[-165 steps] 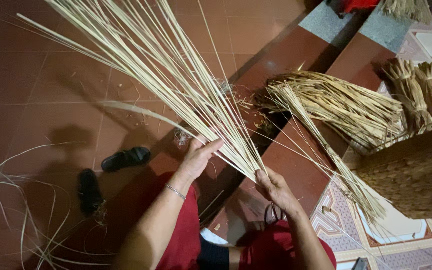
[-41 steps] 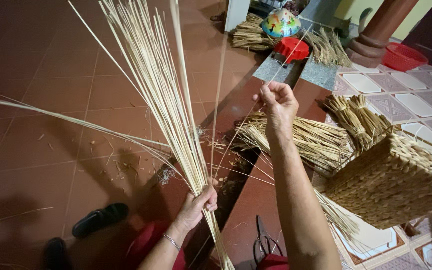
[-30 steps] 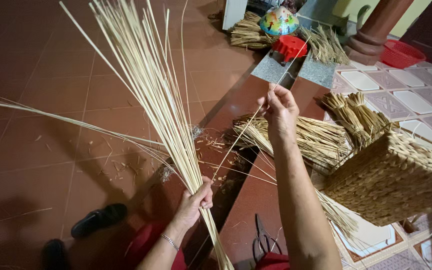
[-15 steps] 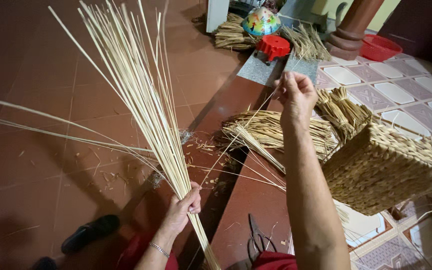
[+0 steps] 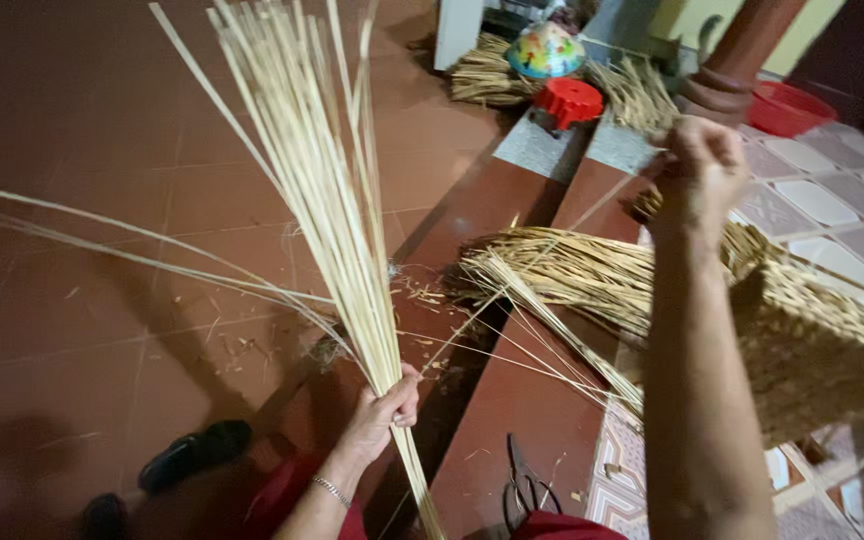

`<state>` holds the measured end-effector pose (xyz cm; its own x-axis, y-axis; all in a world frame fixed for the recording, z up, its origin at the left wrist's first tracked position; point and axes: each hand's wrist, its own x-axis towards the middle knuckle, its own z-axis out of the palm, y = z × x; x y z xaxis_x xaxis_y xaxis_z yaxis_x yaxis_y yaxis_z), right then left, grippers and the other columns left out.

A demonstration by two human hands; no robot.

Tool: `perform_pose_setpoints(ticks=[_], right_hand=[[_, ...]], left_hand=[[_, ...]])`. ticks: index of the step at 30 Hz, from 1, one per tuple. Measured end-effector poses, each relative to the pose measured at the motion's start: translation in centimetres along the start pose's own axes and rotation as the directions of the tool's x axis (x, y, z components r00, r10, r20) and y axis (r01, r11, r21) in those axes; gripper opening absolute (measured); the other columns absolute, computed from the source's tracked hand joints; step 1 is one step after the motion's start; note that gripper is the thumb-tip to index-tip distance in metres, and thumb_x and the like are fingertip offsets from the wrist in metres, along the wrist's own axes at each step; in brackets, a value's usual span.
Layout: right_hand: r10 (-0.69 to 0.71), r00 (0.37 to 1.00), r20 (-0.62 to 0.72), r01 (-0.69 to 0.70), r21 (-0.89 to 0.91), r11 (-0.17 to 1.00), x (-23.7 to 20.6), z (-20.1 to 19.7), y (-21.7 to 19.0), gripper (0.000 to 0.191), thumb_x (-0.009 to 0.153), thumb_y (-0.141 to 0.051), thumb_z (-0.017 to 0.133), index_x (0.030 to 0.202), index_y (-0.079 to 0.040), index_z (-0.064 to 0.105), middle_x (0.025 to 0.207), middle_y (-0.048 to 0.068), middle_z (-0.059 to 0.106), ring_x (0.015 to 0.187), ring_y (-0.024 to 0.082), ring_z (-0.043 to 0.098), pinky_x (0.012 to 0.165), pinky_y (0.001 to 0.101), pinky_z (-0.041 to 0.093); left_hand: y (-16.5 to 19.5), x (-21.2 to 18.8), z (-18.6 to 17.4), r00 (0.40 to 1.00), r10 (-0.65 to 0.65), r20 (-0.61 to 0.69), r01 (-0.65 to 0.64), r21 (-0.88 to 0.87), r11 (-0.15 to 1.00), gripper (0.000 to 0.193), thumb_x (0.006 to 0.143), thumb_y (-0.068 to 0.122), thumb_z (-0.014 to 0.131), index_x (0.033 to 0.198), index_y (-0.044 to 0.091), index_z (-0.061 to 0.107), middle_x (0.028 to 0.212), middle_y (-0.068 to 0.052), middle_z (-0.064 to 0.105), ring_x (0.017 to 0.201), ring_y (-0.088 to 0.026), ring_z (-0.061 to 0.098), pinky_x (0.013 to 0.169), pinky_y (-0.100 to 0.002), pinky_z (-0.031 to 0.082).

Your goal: The person gathers and aligns palm leaf strips, trims the ends with scissors, and bundles them into a neat bunch. The person repeatedly adjusts the alignment and smooths the bundle by hand.

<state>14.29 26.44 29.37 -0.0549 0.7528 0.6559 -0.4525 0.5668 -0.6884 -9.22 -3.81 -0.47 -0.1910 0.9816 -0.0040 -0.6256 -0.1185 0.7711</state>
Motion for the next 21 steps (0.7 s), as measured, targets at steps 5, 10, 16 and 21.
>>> perform_pose_setpoints(ticks=[5, 10, 16, 21], right_hand=[[-0.024, 0.988, -0.152, 0.030, 0.037, 0.999, 1.3, -3.0, -2.5, 0.016, 0.111, -0.016, 0.074, 0.109, -0.006, 0.062, 0.095, 0.013, 0.072, 0.074, 0.019, 0.068, 0.059, 0.0337, 0.053], [-0.019, 0.999, 0.042, 0.023, -0.099, 0.995, -2.3, -3.4, -1.9, 0.034, 0.113, -0.041, 0.061, 0.101, -0.009, 0.059, 0.087, 0.011, 0.067, 0.073, 0.019, 0.064, 0.060, 0.0306, 0.046], [0.767, 0.638, 0.075, -0.538, -0.670, 0.512, -15.0, 4.0, 2.8, 0.050, 0.088, -0.029, 0.075, 0.134, -0.018, 0.059, 0.134, 0.006, 0.063, 0.121, 0.021, 0.063, 0.098, 0.0404, 0.055], [0.892, 0.317, 0.322, -0.654, -0.607, 0.451, -24.6, 8.6, 5.1, 0.046, 0.091, -0.022, 0.065, 0.136, -0.019, 0.059, 0.118, 0.012, 0.074, 0.102, 0.025, 0.076, 0.087, 0.0428, 0.067]], left_hand=[[-0.2, 0.1, 0.1, 1.000, -0.016, -0.019, 0.014, -0.070, 0.997, 0.014, 0.099, 0.021, 0.065, 0.105, 0.009, 0.061, 0.063, 0.003, 0.044, 0.052, -0.006, 0.037, 0.047, -0.023, 0.032], [0.0, 0.1, 0.7, 1.000, -0.009, -0.010, 0.009, -0.042, 0.999, 0.014, 0.100, 0.022, 0.065, 0.104, 0.009, 0.062, 0.064, 0.003, 0.044, 0.054, -0.006, 0.037, 0.048, -0.023, 0.033], [-0.4, 0.2, 0.2, 1.000, -0.008, -0.020, 0.007, -0.063, 0.998, 0.014, 0.100, 0.022, 0.066, 0.104, 0.009, 0.062, 0.063, 0.004, 0.042, 0.054, -0.006, 0.037, 0.048, -0.023, 0.032], [-1.8, 0.4, -1.6, 0.999, 0.050, 0.001, -0.050, -0.071, 0.996, 0.019, 0.103, 0.020, 0.071, 0.096, 0.010, 0.058, 0.066, 0.002, 0.046, 0.054, -0.007, 0.038, 0.049, -0.025, 0.033]])
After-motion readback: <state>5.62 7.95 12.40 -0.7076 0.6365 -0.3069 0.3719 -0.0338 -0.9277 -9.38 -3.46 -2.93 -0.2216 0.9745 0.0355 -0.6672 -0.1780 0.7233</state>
